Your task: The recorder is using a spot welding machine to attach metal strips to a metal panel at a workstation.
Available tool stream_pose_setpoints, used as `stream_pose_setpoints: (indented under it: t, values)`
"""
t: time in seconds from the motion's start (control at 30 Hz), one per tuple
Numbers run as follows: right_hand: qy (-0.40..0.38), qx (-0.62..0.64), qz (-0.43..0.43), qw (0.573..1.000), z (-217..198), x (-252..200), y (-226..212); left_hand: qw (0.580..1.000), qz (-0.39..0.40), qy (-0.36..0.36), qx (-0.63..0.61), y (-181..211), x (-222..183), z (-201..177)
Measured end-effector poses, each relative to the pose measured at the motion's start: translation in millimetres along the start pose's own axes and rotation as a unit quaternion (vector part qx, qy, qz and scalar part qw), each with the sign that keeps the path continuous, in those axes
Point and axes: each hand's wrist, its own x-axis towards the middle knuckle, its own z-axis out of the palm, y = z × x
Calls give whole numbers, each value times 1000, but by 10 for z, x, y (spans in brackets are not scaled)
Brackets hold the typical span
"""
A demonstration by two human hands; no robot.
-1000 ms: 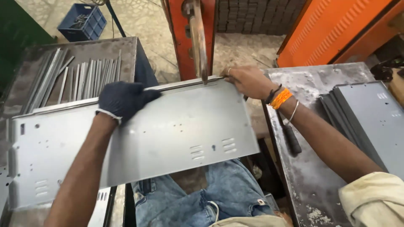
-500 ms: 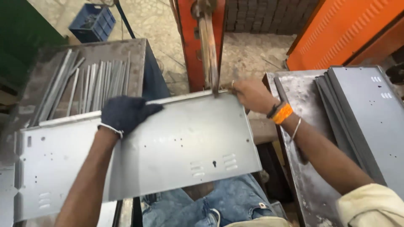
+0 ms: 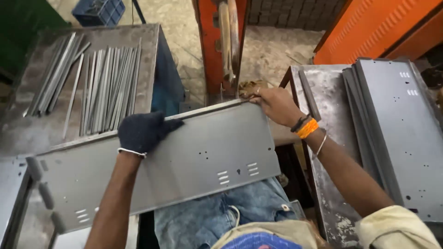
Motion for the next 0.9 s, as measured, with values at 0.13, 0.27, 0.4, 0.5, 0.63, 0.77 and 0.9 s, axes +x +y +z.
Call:
stream_pose_setpoints:
  t: [0.13, 0.27, 0.4, 0.5, 0.63, 0.77, 0.9]
  values:
    - [-18, 13, 7, 1000, 228, -197, 92, 999, -10, 27, -34, 95, -298, 335]
    - [-65, -20, 66, 995, 457, -286, 208, 998, -19, 33, -58, 109, -425, 525]
    - [-57, -47, -22, 997, 588, -269, 44, 994, -13, 0, -105, 117, -452, 471]
    - [-58, -113, -58, 990, 786, -162, -248, 991, -64, -57, -99, 145, -427, 444]
    - [-25, -129, -57, 990, 977, -49, -453, 991, -80, -60, -94, 141, -432, 566]
    - [-45, -188, -28, 981, 1222, 34, -440, 990, -100, -69, -67, 110, -406, 642]
    - [-52, -127, -41, 990, 1397, 164, -654, 990, -106, -53, -82, 116, -403, 705]
